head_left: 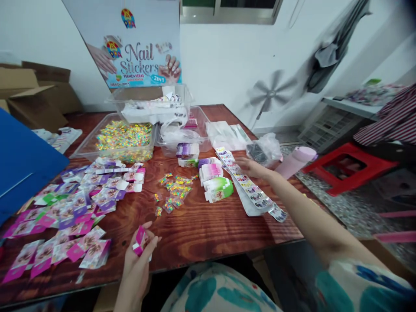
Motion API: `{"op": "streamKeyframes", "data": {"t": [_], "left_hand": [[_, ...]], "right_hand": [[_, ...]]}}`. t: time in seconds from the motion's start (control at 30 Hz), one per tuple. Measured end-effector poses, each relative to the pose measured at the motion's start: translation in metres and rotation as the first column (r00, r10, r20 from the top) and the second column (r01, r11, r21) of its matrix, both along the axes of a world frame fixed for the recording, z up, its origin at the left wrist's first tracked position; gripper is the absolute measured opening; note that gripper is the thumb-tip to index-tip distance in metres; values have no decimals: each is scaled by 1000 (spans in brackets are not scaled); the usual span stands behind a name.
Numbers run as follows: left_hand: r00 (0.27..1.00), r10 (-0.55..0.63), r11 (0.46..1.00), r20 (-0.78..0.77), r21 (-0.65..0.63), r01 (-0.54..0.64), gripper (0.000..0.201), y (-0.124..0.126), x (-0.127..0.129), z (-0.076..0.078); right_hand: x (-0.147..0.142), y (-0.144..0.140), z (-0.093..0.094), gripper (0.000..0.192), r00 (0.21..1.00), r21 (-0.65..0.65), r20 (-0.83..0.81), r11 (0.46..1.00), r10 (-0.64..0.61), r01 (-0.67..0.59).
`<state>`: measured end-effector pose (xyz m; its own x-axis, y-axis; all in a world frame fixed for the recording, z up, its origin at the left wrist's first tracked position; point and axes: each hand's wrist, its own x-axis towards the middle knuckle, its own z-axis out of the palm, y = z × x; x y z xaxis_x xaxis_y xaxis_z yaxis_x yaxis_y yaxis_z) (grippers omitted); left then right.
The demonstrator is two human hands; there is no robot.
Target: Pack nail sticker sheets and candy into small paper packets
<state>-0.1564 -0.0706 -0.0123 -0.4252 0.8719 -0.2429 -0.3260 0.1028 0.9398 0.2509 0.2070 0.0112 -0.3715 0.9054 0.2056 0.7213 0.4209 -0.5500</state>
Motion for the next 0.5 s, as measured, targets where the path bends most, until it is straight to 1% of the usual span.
{"op": "streamKeyframes", "data": {"t": [0.07,0.13,0.23,0.3,0.37,0.4,0.43,0.5], "left_hand": [[1000,-8,1000,-18,-22,8,52,1,6,0],[999,-5,999,-38,-41,4,51,1,11,-1],[997,-26,998,-67,-60,22,51,1,18,-4],[995,-52,997,-90,-65,46,51,2,21,-5],[989,-79,996,-128,-55,72,47,3,24,-3],[983,-95,995,-157,-42,89,42,4,25,-1],[975,-111,994,-192,-26,108,37,4,26,2],[955,-139,989,-263,18,149,28,7,30,11]], "right_hand": [[9,5,-9,40,994,-54,28,993,102,-100],[14,9,-17,39,988,-73,40,987,149,-146],[15,10,-25,31,987,-47,38,987,156,-154],[14,7,-26,23,990,-5,24,990,138,-138],[12,0,-21,18,992,38,0,992,123,-123],[11,-5,-16,17,993,57,-14,991,119,-118],[10,-12,-8,18,992,69,-22,990,124,-122],[7,-31,13,22,993,105,-86,992,78,-69]]}}
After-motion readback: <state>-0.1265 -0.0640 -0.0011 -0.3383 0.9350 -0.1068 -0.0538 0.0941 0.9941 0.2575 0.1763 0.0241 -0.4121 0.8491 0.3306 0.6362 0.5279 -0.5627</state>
